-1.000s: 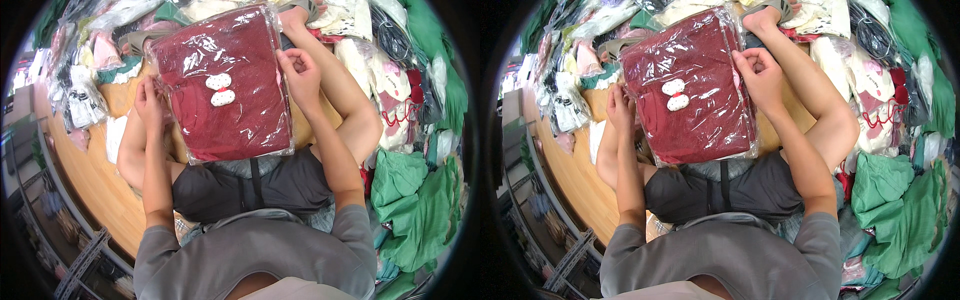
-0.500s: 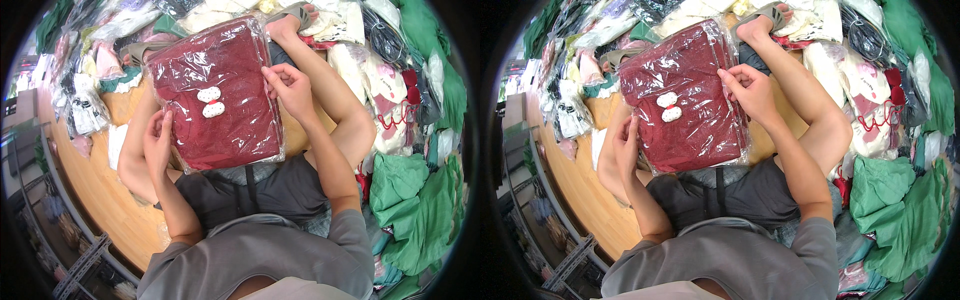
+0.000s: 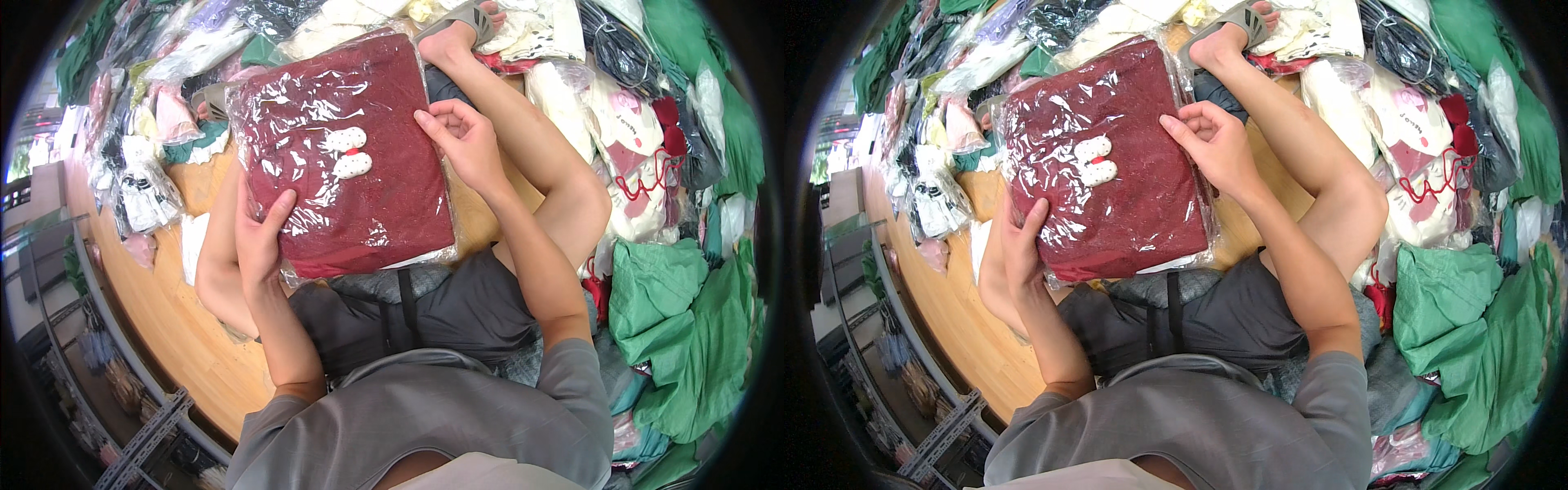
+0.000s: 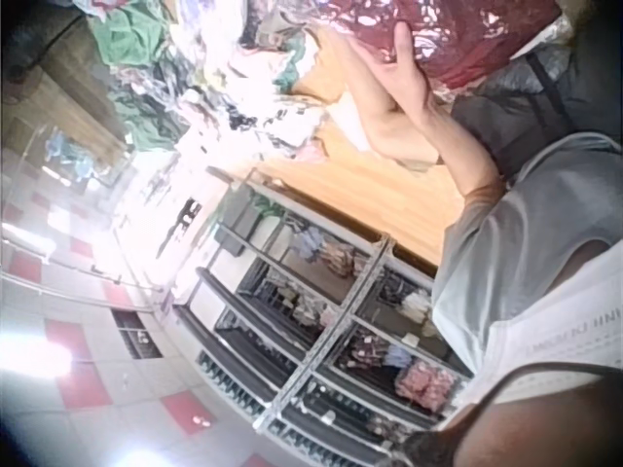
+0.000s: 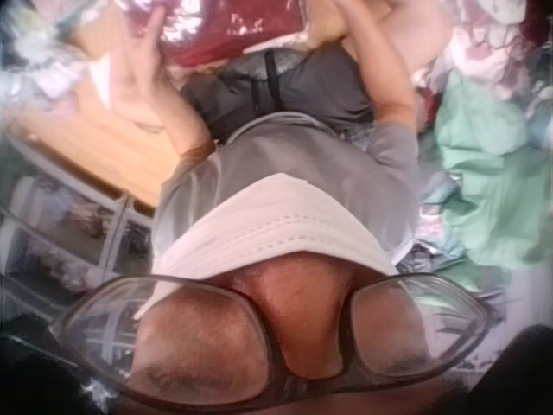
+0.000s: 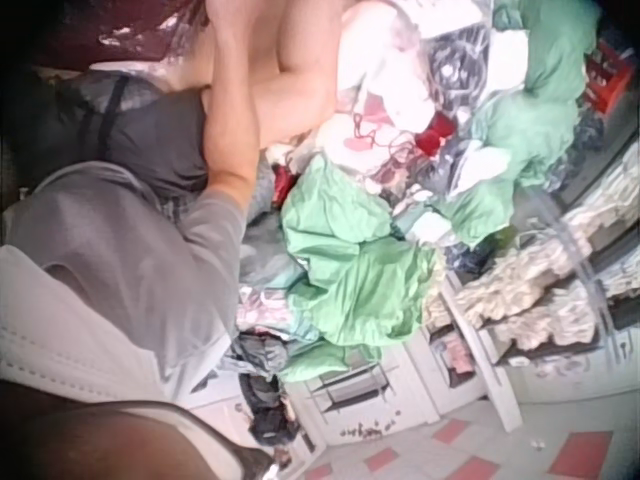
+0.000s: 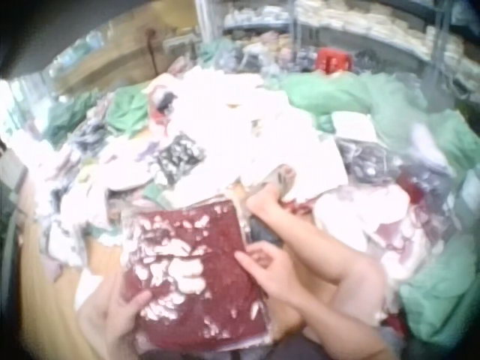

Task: The person sits on the floor and repeatedly picks up maroon clothing items wrapped in clear plastic. They place each item onto a growing stack, occasionally adjusting the alignment of the pile. The person continues this stacking process throughout the video.

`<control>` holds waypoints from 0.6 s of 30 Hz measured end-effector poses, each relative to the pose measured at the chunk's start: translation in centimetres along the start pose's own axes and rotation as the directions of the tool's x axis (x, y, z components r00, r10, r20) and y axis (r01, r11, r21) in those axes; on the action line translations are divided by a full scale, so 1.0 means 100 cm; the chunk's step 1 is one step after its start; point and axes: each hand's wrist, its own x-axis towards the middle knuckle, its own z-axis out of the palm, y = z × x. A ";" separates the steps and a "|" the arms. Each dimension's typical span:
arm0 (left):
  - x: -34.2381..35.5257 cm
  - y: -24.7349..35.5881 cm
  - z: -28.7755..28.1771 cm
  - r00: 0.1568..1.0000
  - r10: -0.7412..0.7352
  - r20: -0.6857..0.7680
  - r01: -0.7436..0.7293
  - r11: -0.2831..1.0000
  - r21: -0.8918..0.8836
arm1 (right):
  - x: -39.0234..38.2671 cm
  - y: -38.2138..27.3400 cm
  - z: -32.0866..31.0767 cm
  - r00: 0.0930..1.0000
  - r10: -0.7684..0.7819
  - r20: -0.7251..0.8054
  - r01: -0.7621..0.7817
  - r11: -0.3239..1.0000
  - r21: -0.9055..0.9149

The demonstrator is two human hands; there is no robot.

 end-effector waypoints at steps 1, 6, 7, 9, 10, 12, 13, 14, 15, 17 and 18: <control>0.001 -0.002 -0.002 1.000 -0.021 -0.016 0.020 0.997 -0.070 | 0.000 -0.002 -0.001 1.000 0.016 0.014 -0.016 0.999 0.032; 0.001 -0.019 -0.013 0.982 -0.178 -0.066 0.140 0.912 -0.385 | -0.003 -0.011 -0.003 0.996 0.013 0.093 -0.026 0.990 0.136; 0.000 -0.021 -0.017 0.982 -0.186 -0.019 0.150 0.846 -0.511 | -0.004 -0.010 -0.003 0.992 0.000 0.124 -0.020 0.986 0.163; -0.001 -0.022 -0.016 0.975 -0.220 0.028 0.187 0.750 -0.634 | -0.005 -0.006 -0.003 0.982 -0.029 0.185 -0.012 0.976 0.216; -0.003 -0.020 -0.011 0.982 -0.170 0.084 0.185 0.765 -0.617 | -0.006 -0.006 -0.003 0.982 -0.036 0.186 -0.011 0.969 0.245; -0.012 -0.015 -0.003 0.978 -0.070 0.196 0.173 0.795 -0.582 | -0.008 -0.009 -0.001 0.980 -0.053 0.191 -0.008 0.952 0.305; -0.017 -0.016 -0.003 0.987 -0.105 0.124 0.154 0.850 -0.504 | -0.008 -0.008 -0.001 0.982 -0.047 0.182 -0.015 0.946 0.324; -0.017 -0.015 -0.003 0.984 -0.136 0.118 0.173 0.895 -0.412 | -0.008 -0.008 -0.001 0.984 -0.040 0.173 -0.022 0.939 0.343; -0.017 -0.012 -0.003 0.981 -0.165 0.106 0.191 0.929 -0.316 | -0.008 -0.007 -0.001 0.985 -0.034 0.168 -0.029 0.932 0.361; -0.015 -0.006 0.002 0.980 -0.197 0.023 0.197 0.958 -0.207 | -0.006 -0.014 -0.006 0.985 0.033 0.168 -0.084 0.948 0.308; -0.012 -0.002 0.004 0.986 -0.168 0.011 0.166 0.962 -0.218 | -0.006 -0.017 -0.008 0.984 0.064 0.166 -0.109 0.953 0.281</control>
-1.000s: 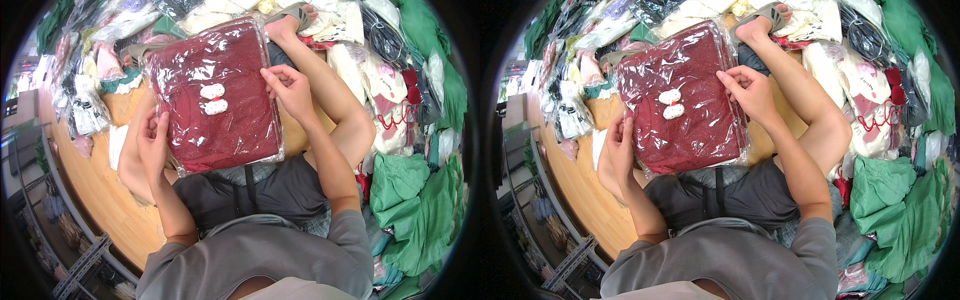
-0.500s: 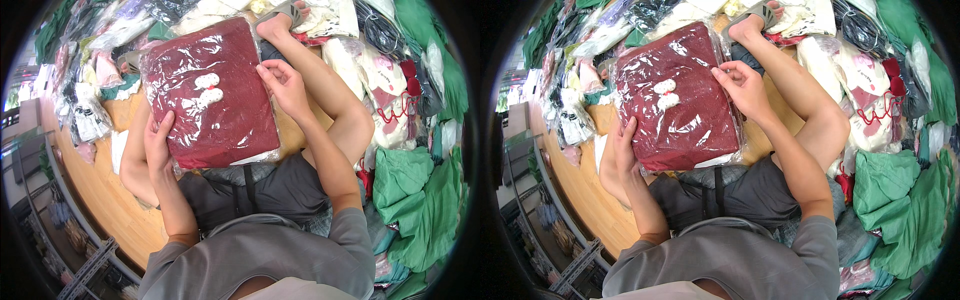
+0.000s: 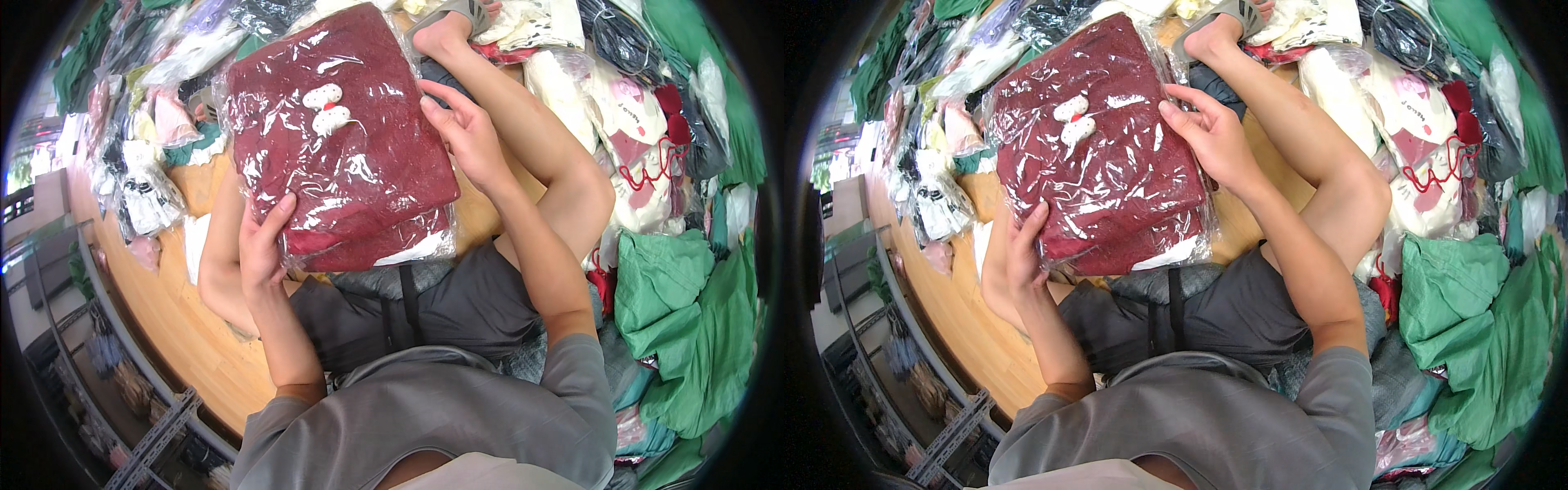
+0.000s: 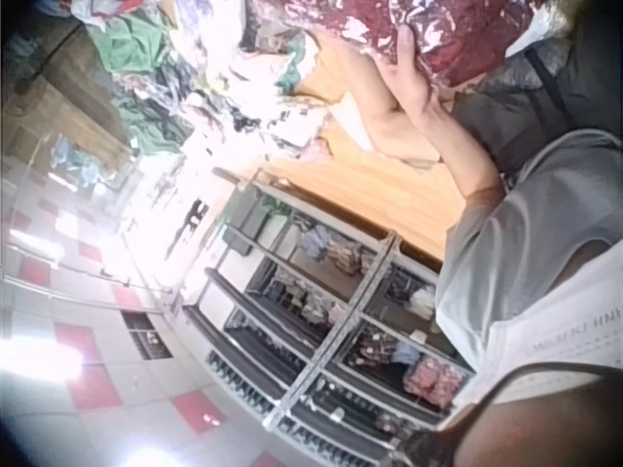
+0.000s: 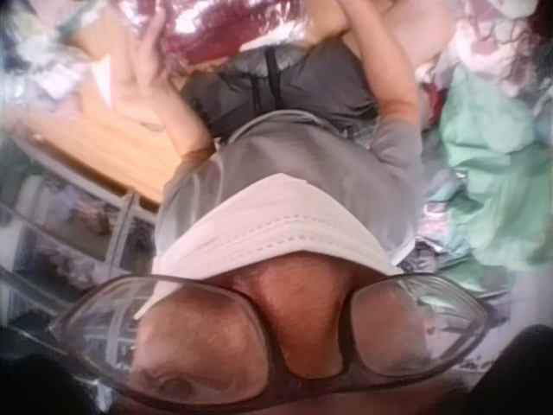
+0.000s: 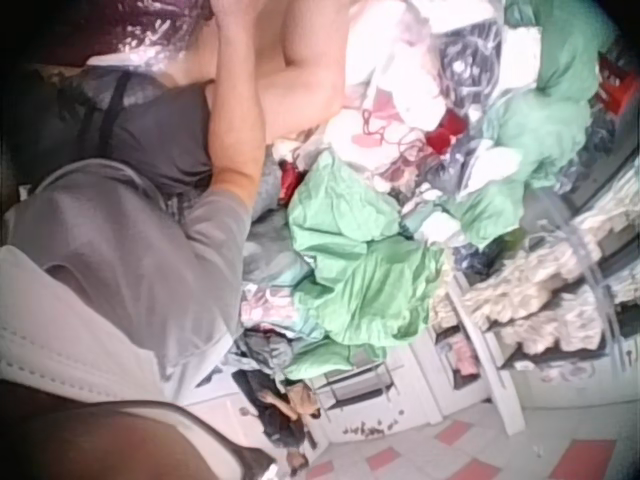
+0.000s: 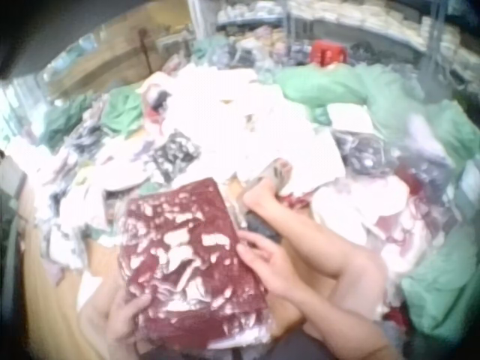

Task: The person sits on the floor and repeatedly picks up maroon clothing items wrapped in clear plastic. They place each item onto a growing stack, occasionally adjusting the alignment of the pile. The person continues this stacking process throughout the video.

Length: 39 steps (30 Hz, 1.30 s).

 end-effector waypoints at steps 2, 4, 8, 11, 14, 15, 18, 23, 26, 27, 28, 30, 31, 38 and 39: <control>0.006 0.004 0.003 0.998 0.063 -0.010 -0.063 0.998 -0.022 | 0.002 0.007 -0.002 0.998 -0.060 0.000 0.060 0.997 -0.055; 0.013 0.004 0.003 0.995 0.077 -0.064 -0.081 0.996 -0.049 | 0.008 0.017 -0.002 0.984 -0.177 -0.011 0.176 0.982 -0.063; 0.031 0.009 0.004 0.990 0.020 -0.137 -0.040 0.989 -0.140 | -0.001 0.005 -0.002 0.996 0.069 0.051 -0.073 0.994 0.087; 0.039 0.038 0.022 0.977 -0.101 -0.190 0.073 0.986 -0.153 | 0.002 0.007 -0.005 0.993 0.098 0.067 -0.107 0.984 0.145; 0.078 0.068 0.002 0.987 0.049 -0.155 -0.068 0.990 -0.123 | 0.002 0.008 -0.004 0.992 0.086 0.096 -0.092 0.994 0.061; 0.097 0.083 0.000 0.997 0.077 -0.003 -0.076 0.971 -0.228 | 0.002 0.008 -0.002 0.992 0.072 0.108 -0.073 0.997 -0.002; 0.158 0.110 0.022 0.992 0.122 -0.026 -0.125 0.975 -0.186 | 0.002 0.009 -0.003 0.991 0.061 0.118 -0.057 0.998 -0.039; 0.256 0.131 0.023 0.981 0.187 0.043 -0.185 0.982 -0.040 | 0.000 0.006 -0.005 0.990 0.078 0.117 -0.072 0.996 -0.050; 0.285 0.133 0.014 0.979 0.202 -0.014 -0.200 0.975 0.096 | 0.003 0.002 0.002 0.983 0.091 0.162 -0.089 0.996 -0.025; 0.297 0.116 0.008 0.987 0.158 0.028 -0.160 0.977 0.140 | 0.003 0.004 0.000 0.983 0.091 0.162 -0.088 0.996 -0.030; 0.319 0.087 0.008 0.991 0.103 0.088 -0.117 0.979 0.169 | 0.001 0.004 -0.005 0.986 0.090 0.138 -0.084 0.995 -0.048; 0.374 0.049 -0.055 0.994 -0.069 -0.081 0.101 0.846 0.523 | 0.002 0.002 0.001 0.976 0.109 0.191 -0.108 0.994 -0.012; 0.393 0.027 -0.087 0.983 -0.157 -0.095 0.183 0.867 0.462 | 0.003 0.004 0.005 0.971 0.107 0.214 -0.111 0.994 0.004; 0.351 0.023 -0.046 0.977 -0.105 -0.183 0.202 0.714 0.671 | -0.001 0.009 0.007 0.979 0.078 0.189 -0.083 0.996 0.020; 0.341 0.035 -0.050 0.981 0.017 -0.194 0.143 0.615 0.775 | -0.002 0.008 0.008 0.979 0.080 0.187 -0.083 0.996 0.009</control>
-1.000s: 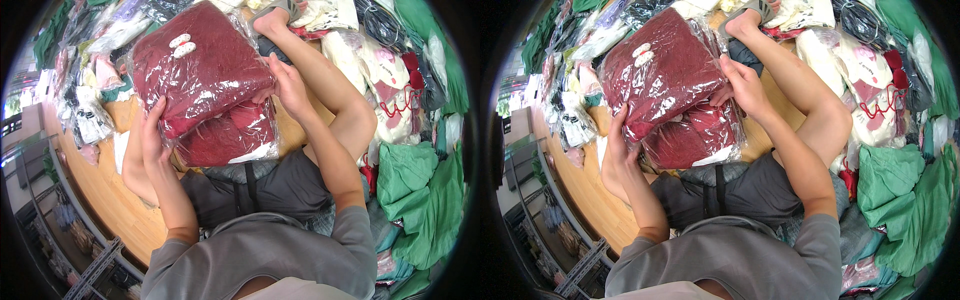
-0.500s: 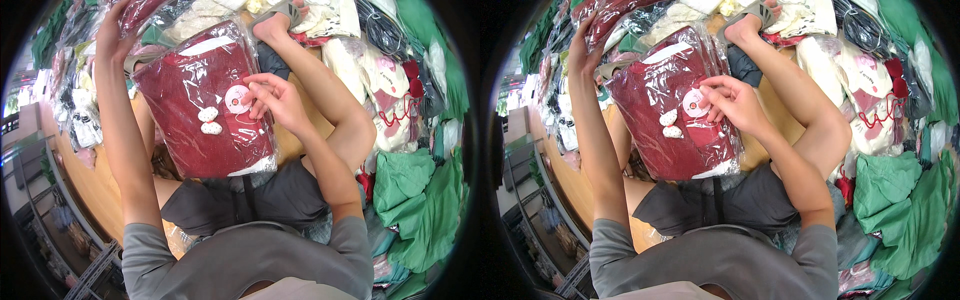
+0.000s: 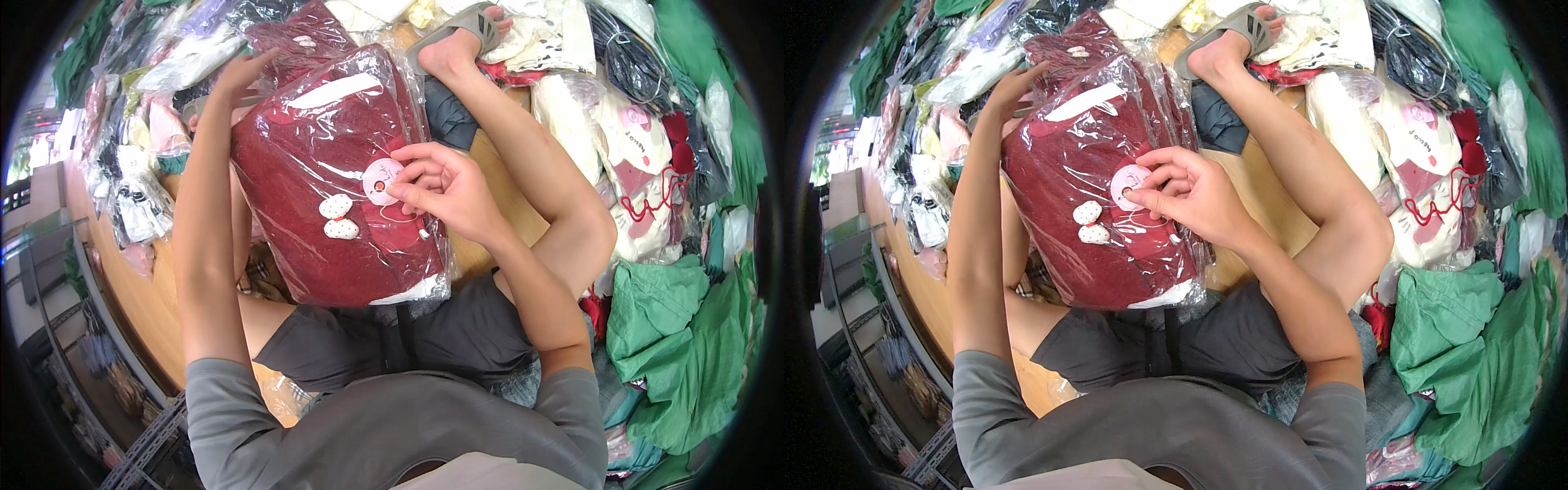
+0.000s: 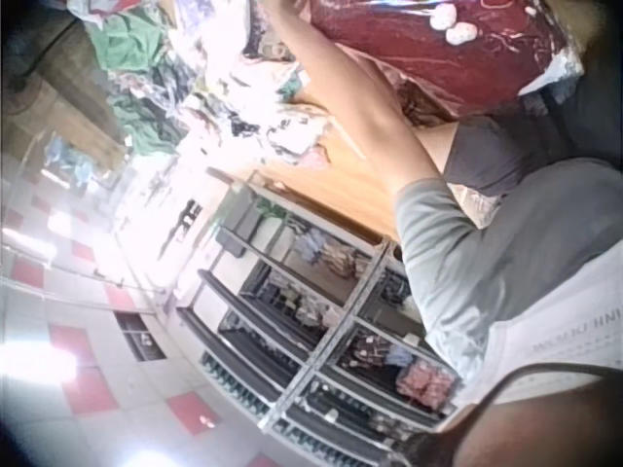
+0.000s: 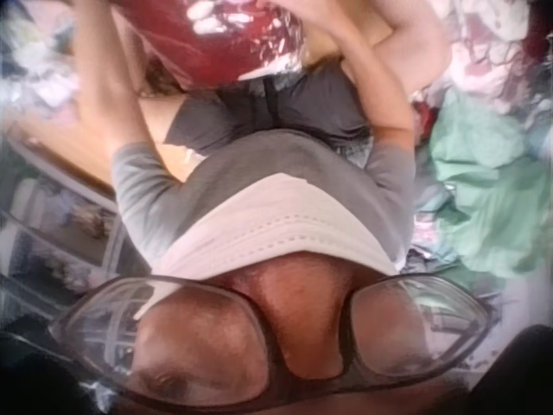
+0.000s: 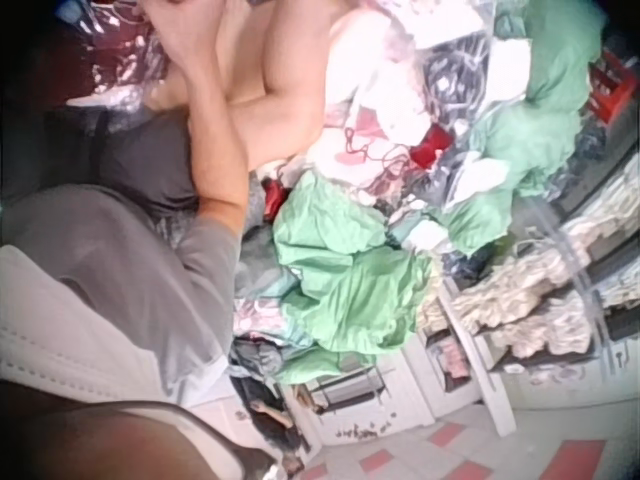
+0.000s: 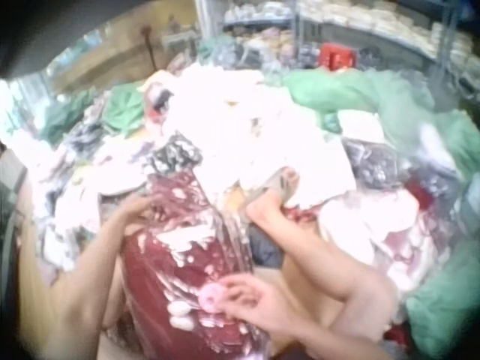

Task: The person sits on the floor and repeatedly picks up maroon clothing items wrapped in clear plastic. They place each item onto a growing stack, occasionally adjusting the alignment of the pile. The person continues this stacking process throughout the video.

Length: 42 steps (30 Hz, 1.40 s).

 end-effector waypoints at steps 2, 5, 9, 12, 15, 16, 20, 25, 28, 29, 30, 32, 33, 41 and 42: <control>-0.028 0.012 -0.025 0.986 0.148 -0.083 -0.139 0.985 0.097 | 0.000 0.000 0.000 1.000 -0.005 -0.021 0.005 1.000 -0.024; -0.117 0.008 -0.056 0.935 0.294 -0.197 -0.302 0.953 -0.011 | 0.001 0.004 0.000 0.998 -0.035 -0.058 0.031 0.996 -0.080; -0.224 -0.068 -0.033 0.963 0.108 -0.246 -0.152 0.974 -0.166 | 0.003 0.007 0.002 0.984 -0.089 -0.154 0.058 0.980 -0.191; -0.279 -0.099 -0.005 0.965 0.199 -0.169 -0.236 0.941 -0.242 | 0.004 0.007 0.008 0.976 -0.096 -0.197 0.047 0.970 -0.238; -0.278 -0.105 -0.004 0.991 -0.052 -0.127 -0.030 0.825 -0.565 | 0.004 0.010 0.006 0.971 -0.120 -0.208 0.059 0.960 -0.275; -0.258 -0.090 -0.014 0.984 -0.036 -0.176 -0.075 0.806 -0.587 | 0.005 0.012 0.004 0.971 -0.131 -0.201 0.071 0.957 -0.281; -0.146 -0.061 -0.059 0.977 0.100 -0.191 -0.169 0.905 -0.390 | 0.003 0.004 0.008 0.979 -0.075 -0.191 0.028 0.971 -0.236; -0.022 -0.042 -0.050 0.984 -0.072 0.163 0.087 0.992 -0.089 | 0.007 0.009 0.006 0.985 -0.067 -0.160 0.037 0.982 -0.185; 0.009 -0.024 -0.014 0.966 -0.213 0.148 0.216 0.976 -0.003 | 0.005 0.011 0.001 0.985 -0.068 -0.161 0.031 0.975 -0.220; 0.015 -0.018 -0.001 0.951 -0.195 0.239 0.204 0.979 -0.014 | 0.004 0.012 -0.001 0.984 -0.075 -0.165 0.035 0.972 -0.234; 0.021 -0.014 0.004 0.932 -0.177 0.316 0.195 0.980 -0.027 | 0.003 0.012 -0.001 0.984 -0.083 -0.156 0.043 0.969 -0.245; 0.021 0.003 0.019 0.880 -0.079 0.468 0.137 0.986 -0.092 | 0.002 0.011 -0.005 0.983 -0.088 -0.163 0.043 0.964 -0.261; 0.027 0.006 0.019 0.928 -0.011 0.371 0.046 0.995 -0.086 | 0.001 0.009 -0.004 0.983 -0.082 -0.162 0.037 0.965 -0.258; -0.024 0.102 0.025 0.880 0.473 0.043 -0.418 0.814 -0.402 | 0.001 0.013 -0.006 0.981 -0.106 -0.164 0.051 0.951 -0.305; -0.017 0.099 0.021 0.912 0.405 0.072 -0.346 0.851 -0.395 | 0.002 0.012 -0.005 0.980 -0.118 -0.159 0.061 0.944 -0.325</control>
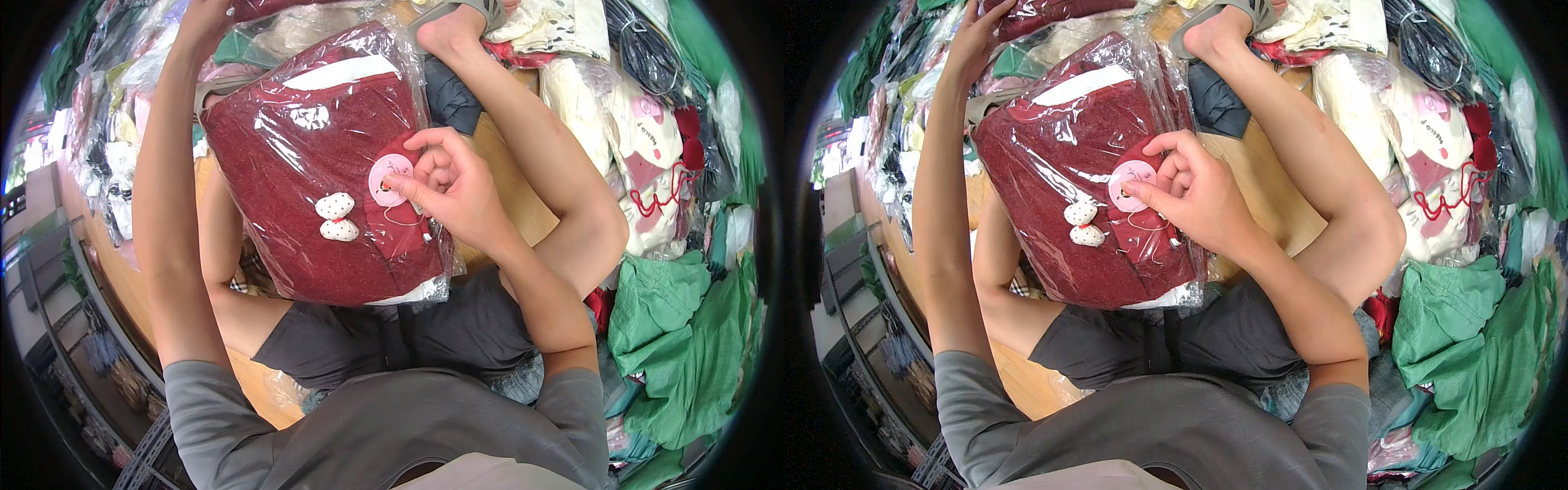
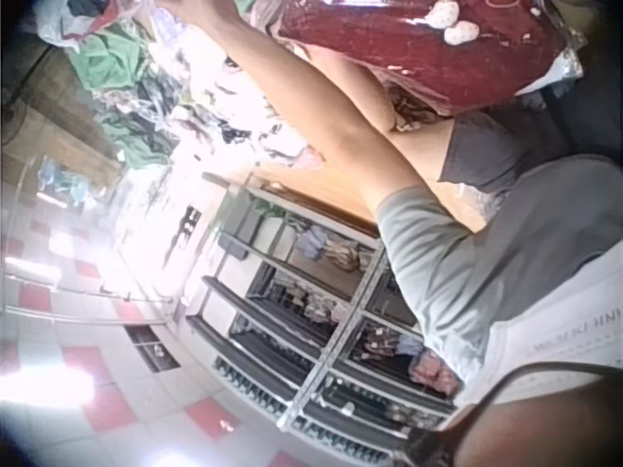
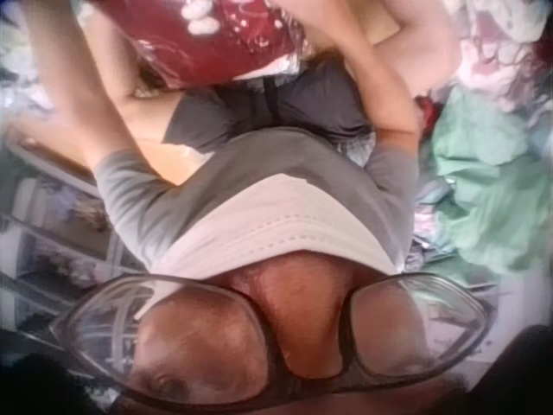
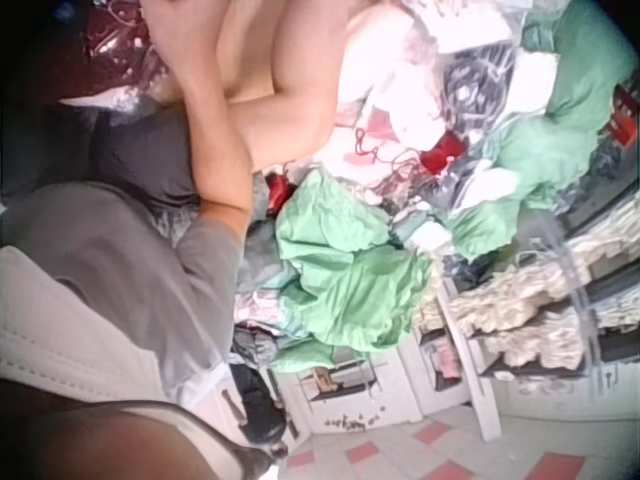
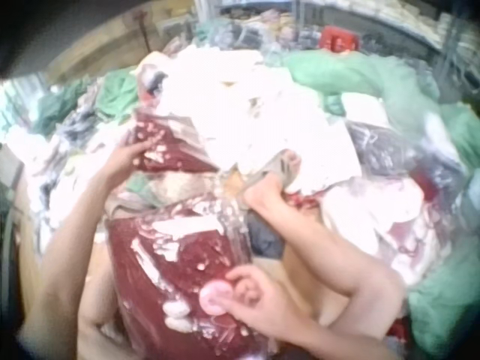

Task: The person sits on the floor and repeatedly picks up maroon clothing items wrapped in clear plastic. They place each item onto a growing stack, occasionally adjusting the alignment of the pile. The person continues this stacking process throughout the video.

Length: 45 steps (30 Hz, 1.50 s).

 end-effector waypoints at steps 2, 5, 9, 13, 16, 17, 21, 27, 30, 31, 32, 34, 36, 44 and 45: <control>0.024 -0.024 -0.032 0.987 -0.158 -0.019 0.158 0.987 0.005 | 0.000 -0.003 0.002 1.000 -0.006 0.005 0.006 1.000 -0.012; 0.032 -0.073 -0.049 0.980 -0.197 0.032 0.186 0.959 0.214 | 0.001 -0.005 0.004 1.000 0.020 0.004 -0.020 0.999 0.030; 0.005 -0.093 -0.060 0.910 -0.411 0.052 0.343 0.817 0.464 | 0.001 0.000 0.004 1.000 -0.002 0.026 0.001 0.998 0.061; -0.046 -0.057 -0.093 0.975 -0.221 0.003 0.215 0.951 0.220 | 0.000 0.002 0.004 0.999 -0.040 0.032 0.040 0.999 -0.004; -0.122 -0.043 -0.104 0.963 -0.109 -0.248 0.117 0.993 0.017 | -0.001 0.001 0.006 0.999 -0.051 -0.019 0.051 0.999 -0.010; -0.154 -0.045 -0.100 0.933 -0.138 -0.333 0.174 0.981 0.081 | -0.001 0.003 0.005 0.998 -0.049 -0.042 0.048 0.999 -0.024; -0.301 -0.038 -0.037 0.928 -0.277 -0.250 0.313 0.942 0.122 | -0.002 0.001 0.007 0.987 -0.074 -0.140 0.032 0.958 -0.284; -0.394 -0.044 0.016 0.913 -0.130 -0.387 0.262 0.914 0.311 | -0.002 0.012 0.010 0.968 -0.091 -0.233 0.003 0.934 -0.356; -0.387 -0.011 0.028 0.937 -0.063 -0.344 0.205 0.896 0.394 | -0.004 0.008 0.011 0.963 -0.134 -0.232 0.040 0.927 -0.372; -0.382 -0.006 0.030 0.944 -0.061 -0.326 0.190 0.904 0.382 | -0.004 0.006 0.011 0.969 -0.120 -0.215 0.032 0.927 -0.373; -0.379 -0.007 0.028 0.942 -0.054 -0.332 0.195 0.892 0.408 | -0.005 0.002 0.012 0.974 -0.106 -0.201 0.024 0.928 -0.373; -0.375 -0.016 0.026 0.922 -0.083 -0.378 0.220 0.916 0.335 | -0.010 -0.002 0.012 0.980 -0.100 -0.172 0.037 0.941 -0.336; -0.370 -0.030 0.022 0.930 -0.094 -0.356 0.176 0.963 0.206 | -0.011 -0.002 0.014 0.986 -0.100 -0.134 0.057 0.955 -0.292; -0.376 0.000 0.019 0.910 -0.166 -0.380 0.040 0.947 -0.318 | -0.007 0.009 0.003 0.993 -0.069 -0.094 0.084 0.982 0.171; -0.376 -0.005 0.014 0.910 -0.273 -0.313 0.097 0.872 -0.479 | -0.007 0.010 0.002 0.993 -0.064 -0.095 0.082 0.978 0.193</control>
